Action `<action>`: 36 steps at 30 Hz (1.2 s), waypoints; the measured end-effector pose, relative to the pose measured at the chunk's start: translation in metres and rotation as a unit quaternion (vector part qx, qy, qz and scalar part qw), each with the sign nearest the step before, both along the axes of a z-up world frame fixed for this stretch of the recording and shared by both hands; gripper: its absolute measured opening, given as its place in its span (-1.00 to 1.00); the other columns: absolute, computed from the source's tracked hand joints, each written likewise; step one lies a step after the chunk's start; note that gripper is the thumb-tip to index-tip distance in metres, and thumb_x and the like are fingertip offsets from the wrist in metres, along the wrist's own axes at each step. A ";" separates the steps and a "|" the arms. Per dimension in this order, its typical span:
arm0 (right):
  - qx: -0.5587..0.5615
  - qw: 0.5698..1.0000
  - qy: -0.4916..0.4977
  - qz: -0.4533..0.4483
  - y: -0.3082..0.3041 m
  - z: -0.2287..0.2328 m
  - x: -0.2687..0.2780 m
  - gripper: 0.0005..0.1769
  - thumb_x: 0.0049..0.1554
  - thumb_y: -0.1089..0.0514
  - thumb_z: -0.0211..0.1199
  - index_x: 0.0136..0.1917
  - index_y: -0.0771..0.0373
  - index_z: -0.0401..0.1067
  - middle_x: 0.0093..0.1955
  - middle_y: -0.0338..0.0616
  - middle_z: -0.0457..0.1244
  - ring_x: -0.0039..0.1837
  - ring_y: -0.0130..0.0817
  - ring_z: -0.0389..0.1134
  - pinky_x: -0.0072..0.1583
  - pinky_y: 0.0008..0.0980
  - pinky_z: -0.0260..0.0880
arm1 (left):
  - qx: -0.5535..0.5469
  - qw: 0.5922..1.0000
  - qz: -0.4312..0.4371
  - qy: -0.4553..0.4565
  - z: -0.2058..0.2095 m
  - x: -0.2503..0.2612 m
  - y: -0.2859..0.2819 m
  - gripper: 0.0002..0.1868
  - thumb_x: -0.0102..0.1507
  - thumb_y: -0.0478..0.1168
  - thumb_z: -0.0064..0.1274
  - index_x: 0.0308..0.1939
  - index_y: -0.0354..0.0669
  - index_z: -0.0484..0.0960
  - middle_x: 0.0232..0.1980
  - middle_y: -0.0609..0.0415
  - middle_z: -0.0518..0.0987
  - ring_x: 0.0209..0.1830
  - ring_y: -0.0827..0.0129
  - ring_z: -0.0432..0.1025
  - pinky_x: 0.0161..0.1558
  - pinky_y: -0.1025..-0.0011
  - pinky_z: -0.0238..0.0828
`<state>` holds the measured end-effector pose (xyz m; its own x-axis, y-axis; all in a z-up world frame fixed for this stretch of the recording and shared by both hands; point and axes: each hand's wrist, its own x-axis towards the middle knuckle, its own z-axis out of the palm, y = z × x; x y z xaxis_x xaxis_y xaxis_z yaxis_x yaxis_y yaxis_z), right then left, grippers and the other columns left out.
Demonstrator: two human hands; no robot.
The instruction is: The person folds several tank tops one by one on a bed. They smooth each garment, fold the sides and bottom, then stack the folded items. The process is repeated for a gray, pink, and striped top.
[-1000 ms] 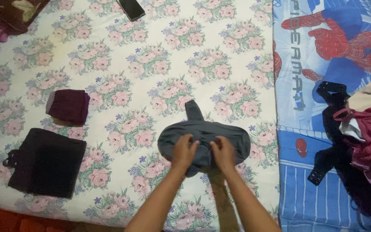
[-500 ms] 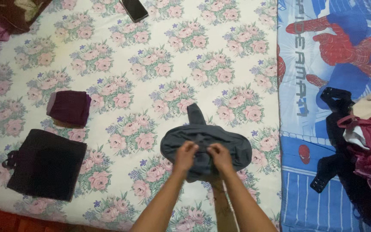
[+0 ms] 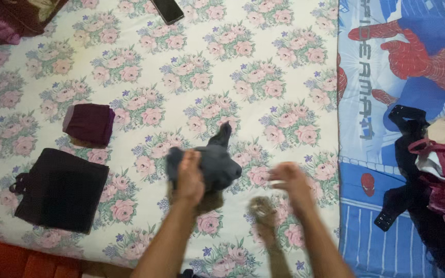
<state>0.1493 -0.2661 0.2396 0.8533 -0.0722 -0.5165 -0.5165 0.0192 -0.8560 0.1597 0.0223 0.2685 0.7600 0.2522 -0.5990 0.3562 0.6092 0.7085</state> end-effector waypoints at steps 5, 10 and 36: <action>-0.251 0.945 -0.183 0.100 0.083 -0.062 0.002 -0.68 0.06 0.28 0.31 0.10 0.18 0.40 0.02 -0.02 0.40 0.03 -0.17 0.42 0.01 -0.21 0.45 | -0.033 0.986 -0.131 -0.094 0.031 -0.024 -0.053 -0.72 0.39 -0.05 -0.16 0.05 -0.12 0.45 -0.10 -0.02 0.62 -0.23 0.34 0.53 -0.21 0.39 0.52; -0.360 0.916 -0.164 0.063 0.028 -0.092 0.015 -0.79 0.03 0.32 0.33 -0.02 0.19 0.50 -0.19 -0.09 0.40 -0.12 -0.24 0.46 -0.04 -0.25 0.46 | -0.006 0.986 0.007 -0.164 0.035 -0.024 0.014 -0.88 0.44 -0.20 -0.04 -0.03 -0.16 0.48 -0.14 0.02 0.53 -0.25 0.40 0.52 -0.24 0.44 0.60; 0.036 0.982 -0.099 -0.156 -0.009 0.018 0.019 -0.81 0.25 0.31 0.10 0.10 0.37 0.45 -0.08 -0.10 0.37 -0.11 -0.42 0.36 -0.07 -0.47 0.41 | 0.440 0.803 -0.391 -0.091 -0.077 -0.030 -0.026 -0.78 0.31 -0.18 0.10 -0.03 -0.18 0.68 -0.06 -0.09 0.69 -0.01 0.12 0.58 0.07 0.23 0.51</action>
<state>0.1685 -0.2756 0.2580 0.8794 -0.3165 -0.3557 -0.2992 0.2138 -0.9299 0.1298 -0.0035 0.1916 0.9469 -0.0809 -0.3111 0.2270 -0.5168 0.8255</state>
